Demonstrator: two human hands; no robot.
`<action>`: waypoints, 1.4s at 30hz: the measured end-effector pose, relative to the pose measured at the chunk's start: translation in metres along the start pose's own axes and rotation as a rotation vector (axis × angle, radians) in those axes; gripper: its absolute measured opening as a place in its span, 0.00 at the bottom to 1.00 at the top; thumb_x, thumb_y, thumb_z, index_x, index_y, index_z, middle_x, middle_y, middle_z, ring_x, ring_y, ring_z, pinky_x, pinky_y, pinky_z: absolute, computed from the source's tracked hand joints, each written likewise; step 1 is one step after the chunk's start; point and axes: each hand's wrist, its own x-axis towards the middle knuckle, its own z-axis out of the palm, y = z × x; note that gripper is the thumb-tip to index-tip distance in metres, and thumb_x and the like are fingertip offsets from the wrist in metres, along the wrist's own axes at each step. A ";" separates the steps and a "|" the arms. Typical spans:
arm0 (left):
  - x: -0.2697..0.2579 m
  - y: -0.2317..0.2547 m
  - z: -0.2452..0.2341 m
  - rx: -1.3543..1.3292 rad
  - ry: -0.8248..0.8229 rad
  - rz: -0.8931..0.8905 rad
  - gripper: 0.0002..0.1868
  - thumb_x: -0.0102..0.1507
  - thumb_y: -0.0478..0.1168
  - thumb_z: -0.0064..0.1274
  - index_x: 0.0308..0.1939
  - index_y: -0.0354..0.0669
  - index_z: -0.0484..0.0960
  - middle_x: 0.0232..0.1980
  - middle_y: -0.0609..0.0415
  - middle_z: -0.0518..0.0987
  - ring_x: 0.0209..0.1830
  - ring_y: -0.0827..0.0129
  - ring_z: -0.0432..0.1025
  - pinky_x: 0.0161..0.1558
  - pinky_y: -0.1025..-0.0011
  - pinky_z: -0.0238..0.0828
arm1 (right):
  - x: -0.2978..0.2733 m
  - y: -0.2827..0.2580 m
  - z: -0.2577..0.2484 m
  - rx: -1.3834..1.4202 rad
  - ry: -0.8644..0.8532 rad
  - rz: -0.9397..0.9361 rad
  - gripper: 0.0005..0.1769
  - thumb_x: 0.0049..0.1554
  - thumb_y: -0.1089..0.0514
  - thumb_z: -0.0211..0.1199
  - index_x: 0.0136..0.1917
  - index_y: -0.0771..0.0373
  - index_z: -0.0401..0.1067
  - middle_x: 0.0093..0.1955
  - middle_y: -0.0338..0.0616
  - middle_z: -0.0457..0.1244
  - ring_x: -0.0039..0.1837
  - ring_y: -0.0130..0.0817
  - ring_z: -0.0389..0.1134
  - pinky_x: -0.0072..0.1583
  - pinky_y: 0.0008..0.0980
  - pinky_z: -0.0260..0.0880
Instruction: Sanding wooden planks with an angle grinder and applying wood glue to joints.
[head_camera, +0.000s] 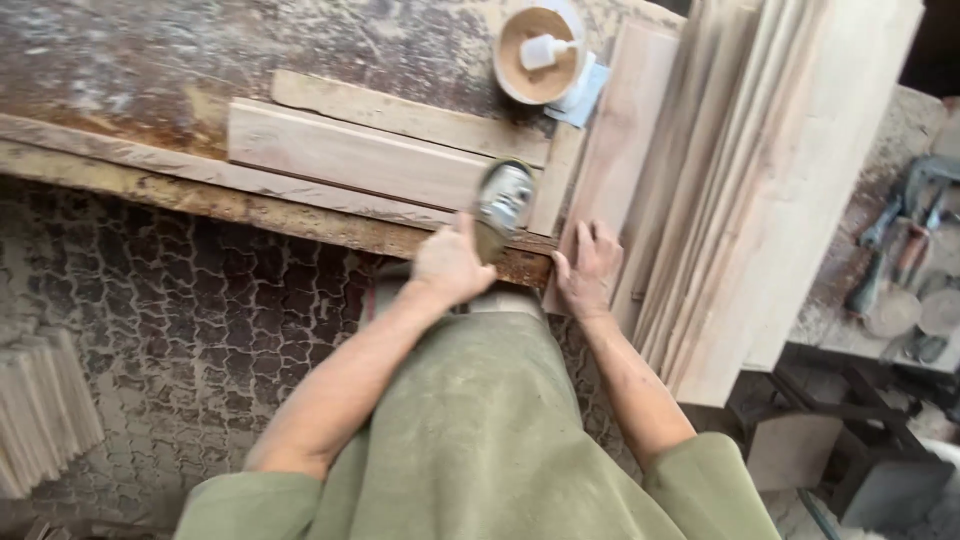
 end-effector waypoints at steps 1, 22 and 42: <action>0.007 0.005 0.008 0.017 -0.022 0.069 0.44 0.56 0.57 0.59 0.68 0.36 0.62 0.53 0.33 0.80 0.54 0.40 0.79 0.55 0.47 0.78 | 0.003 -0.004 -0.007 0.003 0.000 0.011 0.37 0.51 0.45 0.75 0.68 0.63 0.69 0.67 0.59 0.58 0.68 0.58 0.61 0.66 0.53 0.61; 0.002 -0.207 -0.062 -0.223 0.340 -0.430 0.48 0.53 0.55 0.60 0.69 0.33 0.61 0.48 0.25 0.81 0.52 0.33 0.77 0.54 0.42 0.74 | 0.133 0.000 0.025 0.187 -0.334 0.090 0.03 0.61 0.53 0.65 0.48 0.46 0.79 0.43 0.39 0.68 0.51 0.43 0.72 0.54 0.41 0.71; -0.007 -0.256 -0.075 -0.261 0.234 -0.475 0.42 0.53 0.60 0.57 0.63 0.40 0.63 0.46 0.33 0.82 0.51 0.37 0.79 0.52 0.45 0.76 | 0.173 -0.025 0.030 0.036 -0.669 0.492 0.22 0.43 0.31 0.79 0.39 0.47 0.80 0.34 0.45 0.69 0.48 0.50 0.73 0.49 0.42 0.73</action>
